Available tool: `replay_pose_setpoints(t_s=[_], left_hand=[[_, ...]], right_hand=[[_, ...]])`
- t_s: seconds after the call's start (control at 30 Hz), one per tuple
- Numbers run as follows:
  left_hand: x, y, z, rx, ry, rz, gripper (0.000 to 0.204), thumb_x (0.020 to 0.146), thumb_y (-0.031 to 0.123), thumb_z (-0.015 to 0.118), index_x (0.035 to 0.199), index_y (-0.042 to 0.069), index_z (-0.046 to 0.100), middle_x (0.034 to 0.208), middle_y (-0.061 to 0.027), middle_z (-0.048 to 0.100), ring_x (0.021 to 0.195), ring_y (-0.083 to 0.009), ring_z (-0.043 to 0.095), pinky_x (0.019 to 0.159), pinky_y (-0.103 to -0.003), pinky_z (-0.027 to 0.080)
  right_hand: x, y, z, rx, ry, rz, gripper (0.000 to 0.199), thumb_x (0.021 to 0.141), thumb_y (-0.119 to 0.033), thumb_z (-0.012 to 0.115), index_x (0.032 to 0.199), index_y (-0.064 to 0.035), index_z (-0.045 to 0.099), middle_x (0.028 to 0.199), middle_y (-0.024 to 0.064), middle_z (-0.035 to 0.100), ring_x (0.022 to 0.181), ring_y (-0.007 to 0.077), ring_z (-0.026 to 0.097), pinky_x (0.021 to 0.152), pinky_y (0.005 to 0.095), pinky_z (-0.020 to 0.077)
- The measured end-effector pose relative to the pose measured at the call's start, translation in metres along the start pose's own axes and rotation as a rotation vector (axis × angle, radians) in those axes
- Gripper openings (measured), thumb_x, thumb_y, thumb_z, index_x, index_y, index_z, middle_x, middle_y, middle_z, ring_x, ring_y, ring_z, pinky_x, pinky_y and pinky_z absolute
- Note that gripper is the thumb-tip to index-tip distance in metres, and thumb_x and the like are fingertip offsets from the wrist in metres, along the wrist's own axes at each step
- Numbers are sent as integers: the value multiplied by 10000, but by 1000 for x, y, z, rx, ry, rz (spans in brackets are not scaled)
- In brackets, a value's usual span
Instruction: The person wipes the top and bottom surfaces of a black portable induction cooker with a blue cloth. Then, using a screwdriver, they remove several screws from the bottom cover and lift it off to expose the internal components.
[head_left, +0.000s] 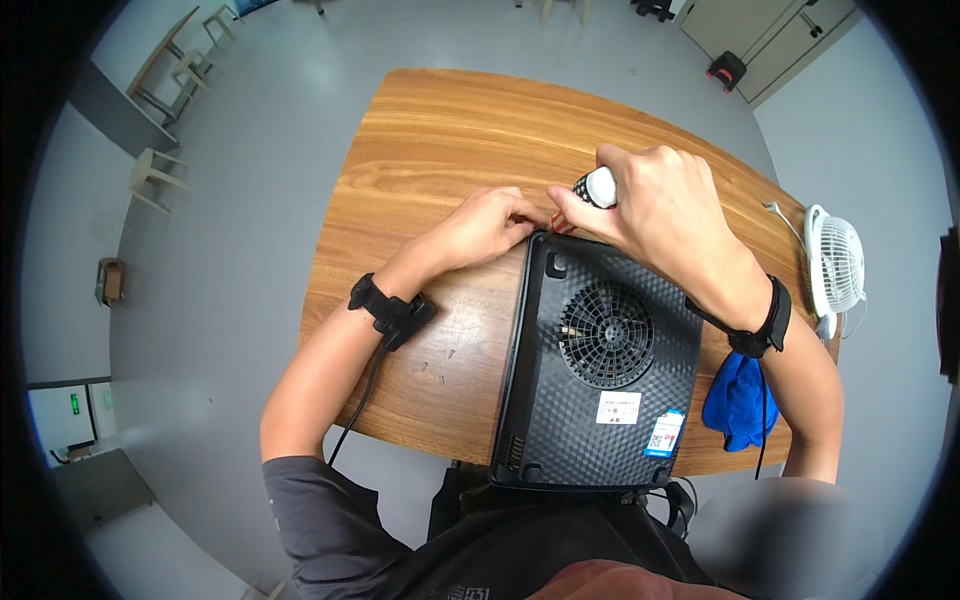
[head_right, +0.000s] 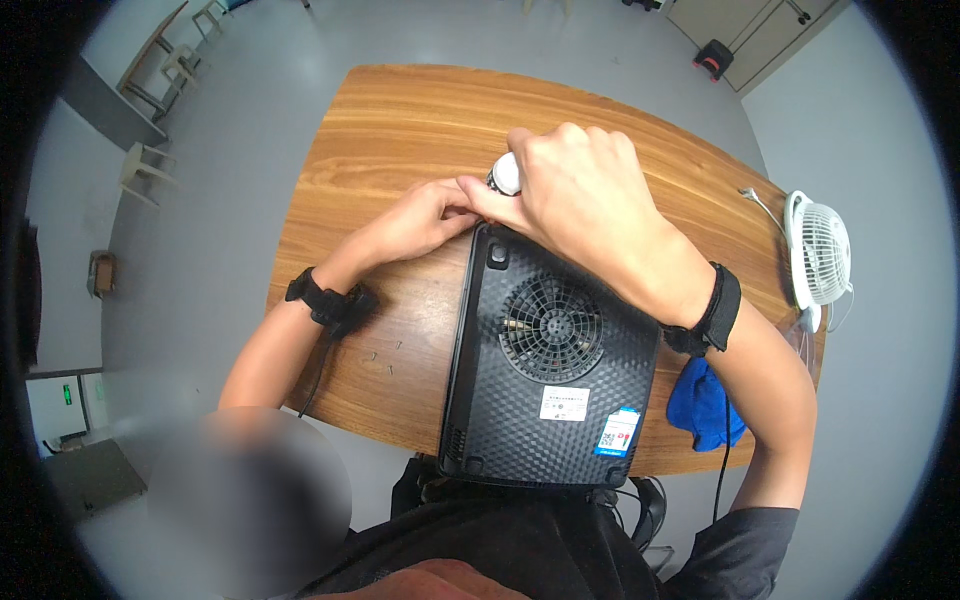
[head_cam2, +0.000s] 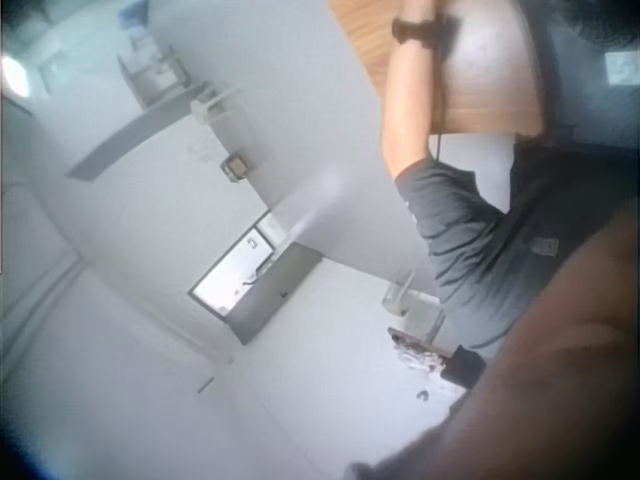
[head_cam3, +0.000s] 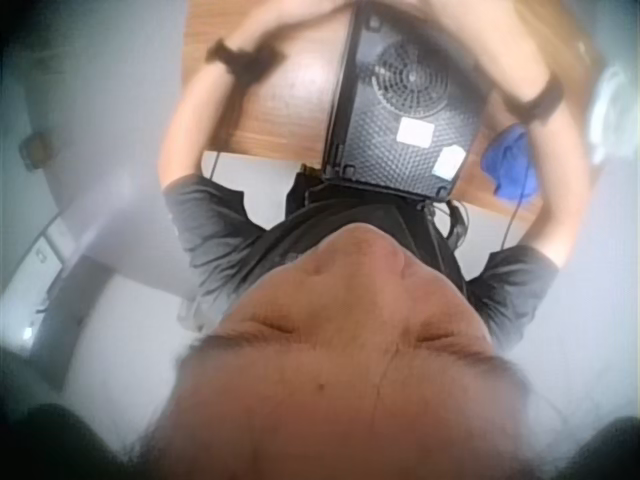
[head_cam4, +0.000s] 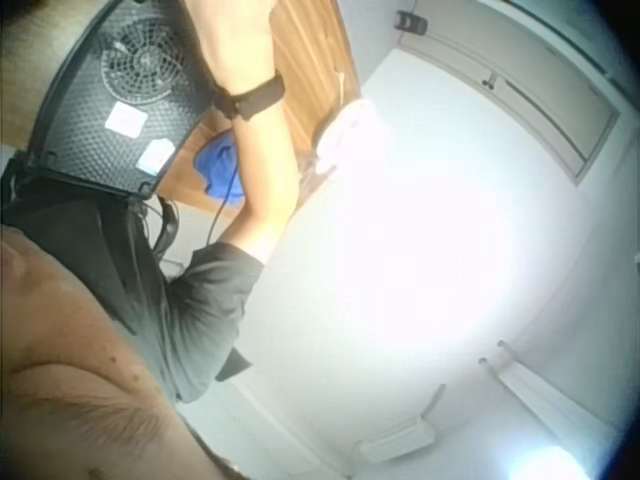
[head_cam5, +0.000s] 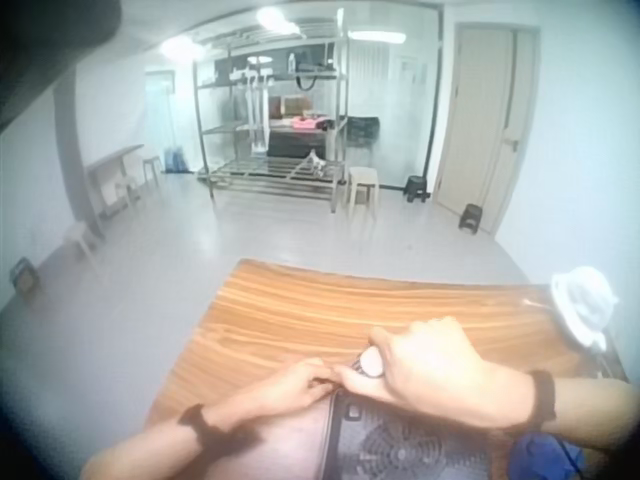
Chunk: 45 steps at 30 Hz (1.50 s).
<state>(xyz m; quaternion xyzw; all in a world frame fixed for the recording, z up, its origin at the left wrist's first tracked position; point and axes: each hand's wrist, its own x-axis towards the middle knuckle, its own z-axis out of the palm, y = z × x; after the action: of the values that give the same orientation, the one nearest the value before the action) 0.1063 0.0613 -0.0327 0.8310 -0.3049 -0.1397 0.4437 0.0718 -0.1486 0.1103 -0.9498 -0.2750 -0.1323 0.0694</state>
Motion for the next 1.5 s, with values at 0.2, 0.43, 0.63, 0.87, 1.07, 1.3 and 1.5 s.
replay_pose_setpoints(t_s=[0.2,0.43,0.63,0.87,1.07,1.3,1.5], left_hand=[[-2,34,-15,-91,3,121,203,852,39,647,1045,19,707,1043,-160,700,989,-323,666,870,-406,527],[4,60,-29,-80,18,203,283,793,131,758,1039,8,693,952,-150,707,866,-305,686,763,-384,542],[9,61,-26,-82,76,200,403,757,243,823,1019,-13,655,883,-156,694,807,-311,682,723,-403,526],[10,69,-20,-50,89,216,417,738,282,843,914,-26,623,899,-174,668,837,-304,665,739,-410,527],[7,80,-44,-19,-108,108,348,735,225,837,827,-57,655,742,-172,671,716,-300,666,675,-397,523],[15,68,-31,38,24,250,341,758,194,819,906,-49,630,806,-174,669,736,-280,660,687,-394,523],[11,81,-30,-33,11,151,372,741,189,846,943,-46,640,864,-176,690,800,-289,678,717,-388,536]], right_hand=[[-6,-12,3,-143,39,90,690,844,-685,673,642,-26,642,465,128,566,425,286,608,433,376,477],[-5,-12,-3,-149,-16,72,644,871,-632,654,675,-19,666,541,178,625,516,327,673,482,412,525],[-1,-11,-22,86,-238,-15,370,881,-359,728,1010,-25,637,786,168,664,729,399,677,649,461,546],[6,-9,-40,274,-424,-168,334,858,-126,737,1157,-114,588,1047,174,556,862,417,637,733,499,511],[12,-9,-42,291,-515,-197,355,850,-100,745,1168,-128,589,1026,164,521,855,403,636,718,501,486],[18,-21,-37,-148,-391,-103,495,937,-503,625,943,-13,698,682,148,696,671,346,706,636,421,565],[5,-18,-26,2,-256,-205,295,904,-331,698,993,-52,663,760,136,698,723,324,709,629,417,556]])
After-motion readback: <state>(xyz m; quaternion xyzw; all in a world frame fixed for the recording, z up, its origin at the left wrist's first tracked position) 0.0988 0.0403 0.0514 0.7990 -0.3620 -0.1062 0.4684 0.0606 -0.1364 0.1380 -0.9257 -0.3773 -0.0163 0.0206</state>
